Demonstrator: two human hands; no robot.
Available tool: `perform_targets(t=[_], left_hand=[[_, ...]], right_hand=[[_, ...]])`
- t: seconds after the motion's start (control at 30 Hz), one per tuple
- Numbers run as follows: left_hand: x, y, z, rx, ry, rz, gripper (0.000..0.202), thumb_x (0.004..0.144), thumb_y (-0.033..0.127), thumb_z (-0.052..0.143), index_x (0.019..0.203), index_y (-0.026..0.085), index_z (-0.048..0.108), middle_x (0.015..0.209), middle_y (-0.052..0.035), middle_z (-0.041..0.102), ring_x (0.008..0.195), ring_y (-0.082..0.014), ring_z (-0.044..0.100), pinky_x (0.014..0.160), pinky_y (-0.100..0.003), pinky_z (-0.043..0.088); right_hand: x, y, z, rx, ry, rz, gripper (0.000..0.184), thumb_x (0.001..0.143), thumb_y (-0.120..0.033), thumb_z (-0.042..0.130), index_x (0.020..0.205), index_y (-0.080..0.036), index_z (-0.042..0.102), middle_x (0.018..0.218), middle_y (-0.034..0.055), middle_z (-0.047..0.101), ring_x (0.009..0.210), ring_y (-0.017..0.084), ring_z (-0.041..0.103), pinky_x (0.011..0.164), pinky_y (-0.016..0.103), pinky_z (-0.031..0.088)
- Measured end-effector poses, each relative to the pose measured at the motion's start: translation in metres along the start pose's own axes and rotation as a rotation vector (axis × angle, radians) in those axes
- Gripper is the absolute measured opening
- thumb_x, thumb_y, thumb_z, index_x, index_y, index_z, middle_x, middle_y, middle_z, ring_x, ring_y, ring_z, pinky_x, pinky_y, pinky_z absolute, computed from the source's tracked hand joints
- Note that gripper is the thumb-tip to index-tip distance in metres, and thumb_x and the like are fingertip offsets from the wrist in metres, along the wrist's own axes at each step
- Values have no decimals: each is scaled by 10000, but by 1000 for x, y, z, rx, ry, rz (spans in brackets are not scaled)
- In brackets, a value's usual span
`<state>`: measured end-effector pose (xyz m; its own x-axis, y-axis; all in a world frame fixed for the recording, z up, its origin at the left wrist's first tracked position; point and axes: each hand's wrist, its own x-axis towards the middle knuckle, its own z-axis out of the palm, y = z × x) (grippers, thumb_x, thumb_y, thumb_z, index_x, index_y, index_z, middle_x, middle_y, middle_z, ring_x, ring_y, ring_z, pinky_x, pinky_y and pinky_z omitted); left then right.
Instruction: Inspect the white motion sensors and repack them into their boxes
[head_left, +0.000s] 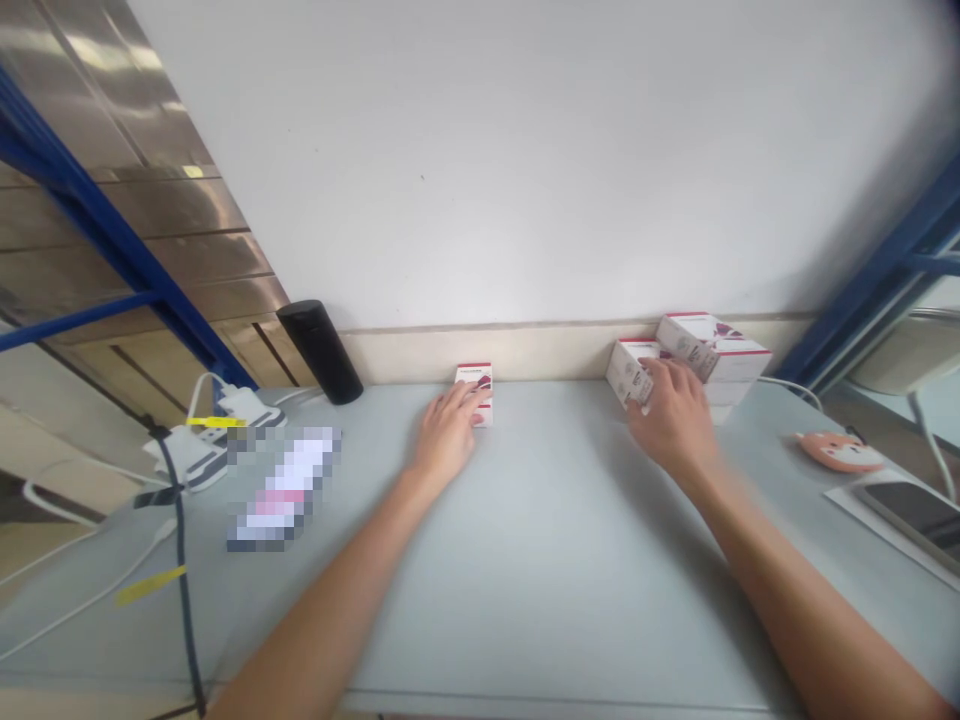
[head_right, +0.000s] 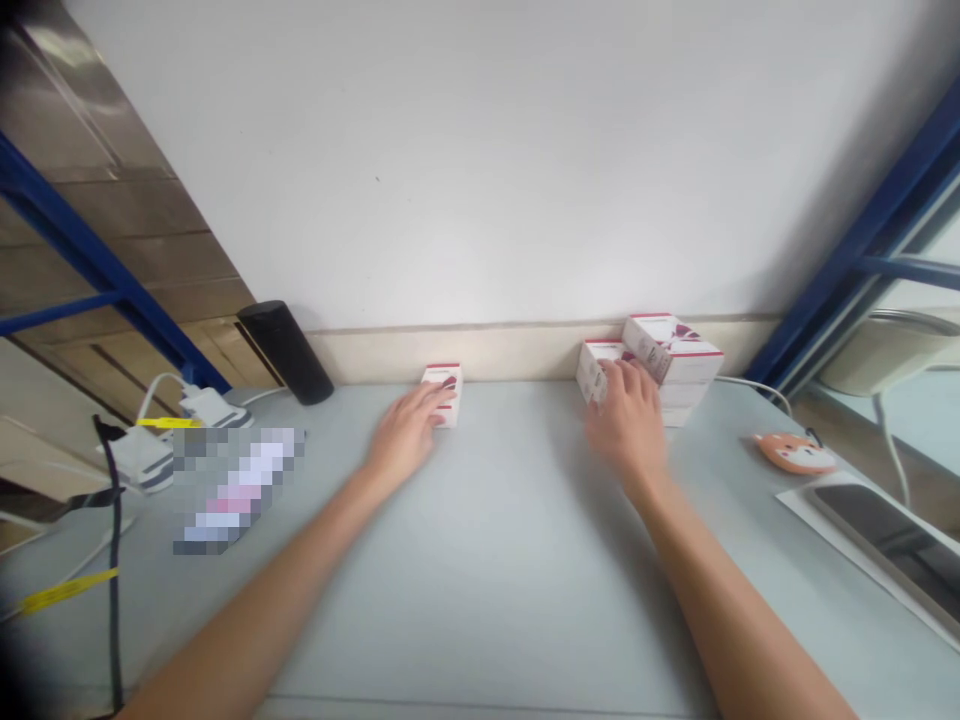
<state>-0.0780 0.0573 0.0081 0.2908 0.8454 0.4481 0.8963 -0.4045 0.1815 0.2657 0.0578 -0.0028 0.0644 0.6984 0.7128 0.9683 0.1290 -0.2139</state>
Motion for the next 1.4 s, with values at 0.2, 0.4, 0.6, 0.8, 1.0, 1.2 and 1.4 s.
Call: perform_targets(t=[0.2,0.4,0.6,0.8,1.0,1.2,1.4], left_hand=[[-1,4,2,-10,31,-4,629,905,-25,446,1402,319,620,1529,-41,590,1306,-258,617,1141,-479,463],[2,6,-6,-44,19,-50,624,852,-25,497,1350,316,656,1444,-48,648,1176,-289,681,1005,-451,559],[0,5,-11,-45,17,-13,613,809,-53,506,1289,283,685,1403,-73,662,1243,-299,648,1073,-468,520],[1,17,-8,-191,121,112,282,968,125,531,1151,250,706,1355,-97,657,1431,-302,500,1229,-548,371],[0,48,1,-978,92,-128,476,1031,453,561,1405,269,330,1336,-122,662,1114,-213,715,915,-387,622],[-7,64,-16,-1080,85,-33,495,986,427,660,1390,301,404,1468,-110,567,1233,-237,673,979,-364,608],[-17,69,-22,-931,7,48,569,986,320,668,1486,328,394,1516,-99,551,1305,-267,643,1063,-410,582]], right_hand=[[-3,1,0,-4,-33,-19,597,818,-116,532,1410,-197,548,1415,168,608,1351,351,520,1161,545,395],[2,2,-6,60,-18,4,557,809,-177,606,1365,-209,597,1299,141,692,1244,345,601,1105,520,425],[3,-9,-8,147,-9,15,532,874,-259,658,1401,-206,606,1313,155,705,1236,354,619,1075,522,458],[-3,-61,-26,706,3,310,520,929,-505,680,1395,-298,576,1264,110,715,1098,319,681,941,501,545],[-14,-95,-30,1417,-381,644,501,959,-611,583,1316,-259,567,1103,72,709,897,237,704,784,401,595],[-21,-95,-36,1228,-484,264,479,991,-547,585,1389,-282,561,1299,86,695,1198,287,654,1037,479,535],[-22,-98,-47,1097,-381,34,452,1032,-493,570,1426,-274,529,1417,108,649,1309,273,607,1144,474,464]])
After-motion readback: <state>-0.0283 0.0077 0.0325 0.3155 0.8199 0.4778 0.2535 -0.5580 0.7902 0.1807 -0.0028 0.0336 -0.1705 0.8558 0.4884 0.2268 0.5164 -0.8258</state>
